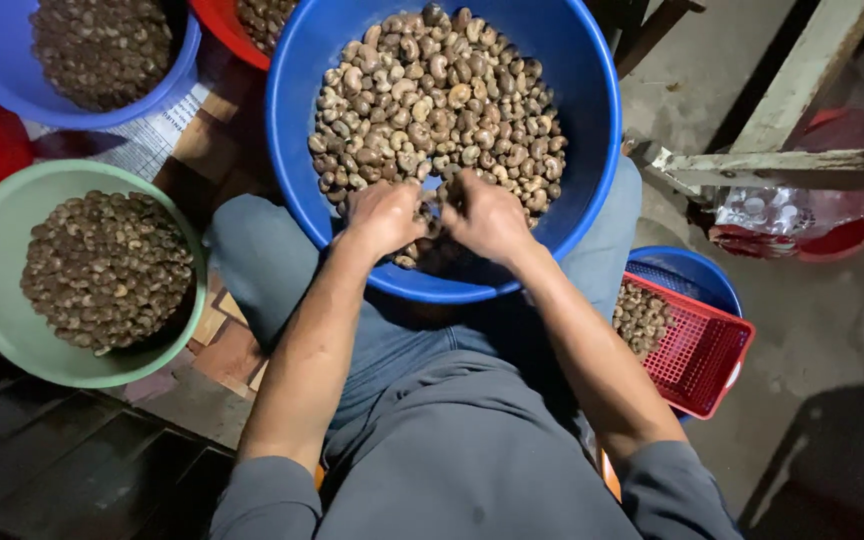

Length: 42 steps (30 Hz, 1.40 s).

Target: The person sorts brown nuts in a large blue basin resting on their lap, picking up individual nuts and transferring them into a red basket to the right. The person continues this sorting process throughout the video.

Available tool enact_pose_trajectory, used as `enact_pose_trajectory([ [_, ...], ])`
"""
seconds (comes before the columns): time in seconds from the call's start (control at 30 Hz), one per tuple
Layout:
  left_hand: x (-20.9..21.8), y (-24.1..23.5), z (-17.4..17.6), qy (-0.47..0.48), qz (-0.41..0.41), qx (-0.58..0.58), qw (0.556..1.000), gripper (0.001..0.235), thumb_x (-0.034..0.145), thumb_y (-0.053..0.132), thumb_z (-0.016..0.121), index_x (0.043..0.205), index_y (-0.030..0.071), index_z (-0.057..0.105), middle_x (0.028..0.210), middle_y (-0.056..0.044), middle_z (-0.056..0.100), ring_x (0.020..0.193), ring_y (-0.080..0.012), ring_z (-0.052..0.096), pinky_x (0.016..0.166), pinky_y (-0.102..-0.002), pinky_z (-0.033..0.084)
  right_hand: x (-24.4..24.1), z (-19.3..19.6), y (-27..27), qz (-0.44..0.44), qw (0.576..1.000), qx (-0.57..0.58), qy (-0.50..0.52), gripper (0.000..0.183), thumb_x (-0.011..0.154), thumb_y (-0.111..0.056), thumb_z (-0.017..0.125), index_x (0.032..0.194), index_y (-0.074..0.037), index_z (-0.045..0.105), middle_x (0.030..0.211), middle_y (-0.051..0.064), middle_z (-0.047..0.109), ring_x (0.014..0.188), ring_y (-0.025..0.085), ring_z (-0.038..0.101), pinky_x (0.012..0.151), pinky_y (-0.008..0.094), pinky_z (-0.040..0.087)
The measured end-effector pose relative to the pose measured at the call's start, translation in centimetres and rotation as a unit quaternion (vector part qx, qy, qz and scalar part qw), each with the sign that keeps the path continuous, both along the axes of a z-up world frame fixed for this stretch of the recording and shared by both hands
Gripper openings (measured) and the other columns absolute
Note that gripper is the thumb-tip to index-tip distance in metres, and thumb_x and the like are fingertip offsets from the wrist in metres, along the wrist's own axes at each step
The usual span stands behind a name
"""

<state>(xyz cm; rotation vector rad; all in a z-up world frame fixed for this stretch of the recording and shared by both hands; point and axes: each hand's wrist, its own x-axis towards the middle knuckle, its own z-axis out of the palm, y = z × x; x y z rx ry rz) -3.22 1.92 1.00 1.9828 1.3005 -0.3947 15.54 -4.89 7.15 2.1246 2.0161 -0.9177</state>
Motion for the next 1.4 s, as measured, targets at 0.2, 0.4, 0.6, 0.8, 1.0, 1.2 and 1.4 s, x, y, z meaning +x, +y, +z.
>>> enact_pose_trajectory([
  [0.2, 1.1, -0.2, -4.6, -0.004, -0.049, 0.069, 0.996, 0.033, 0.088, 0.029, 0.066, 0.112, 0.009, 0.07, 0.103, -0.017, 0.076, 0.107, -0.042, 0.071, 0.086, -0.06, 0.055, 2.0, 3.2, 0.7, -0.28, 0.767, 0.041, 0.577, 0.037, 0.091, -0.034, 0.064, 0.11, -0.003, 0.062, 0.074, 0.002, 0.06, 0.059, 0.013, 0.057, 0.045, 0.021, 0.044],
  [0.4, 1.2, -0.3, 0.4, -0.001, -0.056, 0.031, 0.998, 0.038, 0.086, 0.032, 0.068, 0.117, 0.011, 0.068, 0.108, -0.017, 0.076, 0.112, -0.0402, 0.07, 0.096, -0.059, 0.05, 2.5, 4.3, 0.5, -0.296, 0.559, 0.125, 0.764, 0.02, 0.095, -0.014, 0.059, 0.08, -0.014, 0.045, 0.108, 0.011, 0.06, 0.069, 0.01, 0.053, 0.042, 0.01, 0.029],
  [0.6, 0.8, -0.3, 3.8, -0.174, 0.015, 0.001, 0.985, 0.026, 0.093, 0.011, 0.067, 0.111, -0.007, 0.067, 0.095, -0.03, 0.071, 0.096, -0.0527, 0.069, 0.077, -0.062, 0.053, 3.1, 3.1, 0.3, -0.292, 0.571, 0.165, 0.749, 0.023, 0.091, -0.012, 0.064, 0.079, -0.01, 0.045, 0.084, 0.023, 0.059, 0.048, 0.025, 0.058, 0.033, 0.025, 0.037],
  [0.8, 1.8, -0.5, -3.5, -0.058, -0.05, 0.04, 0.996, 0.029, 0.089, 0.026, 0.069, 0.115, 0.014, 0.066, 0.102, -0.009, 0.077, 0.113, -0.0356, 0.071, 0.095, -0.058, 0.054, 3.2, 1.8, 0.9, -0.359, 0.672, 0.112, 0.638, 0.011, 0.094, -0.009, 0.063, 0.104, -0.009, 0.059, 0.066, 0.013, 0.06, 0.04, 0.015, 0.055, 0.031, 0.025, 0.039],
  [1.0, 2.3, -1.1, -3.4, -0.083, -0.064, 0.042, 0.994, 0.032, 0.089, 0.013, 0.066, 0.119, 0.004, 0.065, 0.101, -0.027, 0.073, 0.108, -0.0472, 0.069, 0.091, -0.062, 0.054, 2.9, -1.0, 2.1, -0.073, 0.97, 0.113, 0.202, 0.016, 0.103, -0.02, 0.063, 0.116, -0.01, 0.065, 0.083, 0.02, 0.069, 0.07, 0.04, 0.071, 0.052, 0.049, 0.057],
  [1.2, 2.7, -0.9, -4.8, -0.022, -0.049, 0.106, 0.993, 0.031, 0.09, 0.022, 0.051, 0.092, 0.006, 0.077, 0.086, -0.019, 0.077, 0.096, -0.0393, 0.075, 0.08, -0.056, 0.056, 1.1, -4.3, 2.5, -0.001, 0.998, -0.043, -0.043, 0.042, 0.094, -0.041, 0.068, 0.125, -0.019, 0.051, 0.105, 0.017, 0.073, 0.108, 0.041, 0.067, 0.086, 0.062, 0.056],
  [1.4, 1.3, 0.0, 0.9, -0.034, -0.05, 0.076, 0.995, 0.046, 0.086, 0.041, 0.066, 0.118, 0.009, 0.068, 0.1, -0.02, 0.076, 0.101, -0.0414, 0.073, 0.085, -0.061, 0.053, 1.4, -5.2, 2.0, 0.028, 0.997, -0.023, -0.072, 0.044, 0.097, -0.038, 0.055, 0.13, -0.01, 0.05, 0.112, 0.019, 0.073, 0.106, 0.044, 0.07, 0.089, 0.061, 0.056],
])
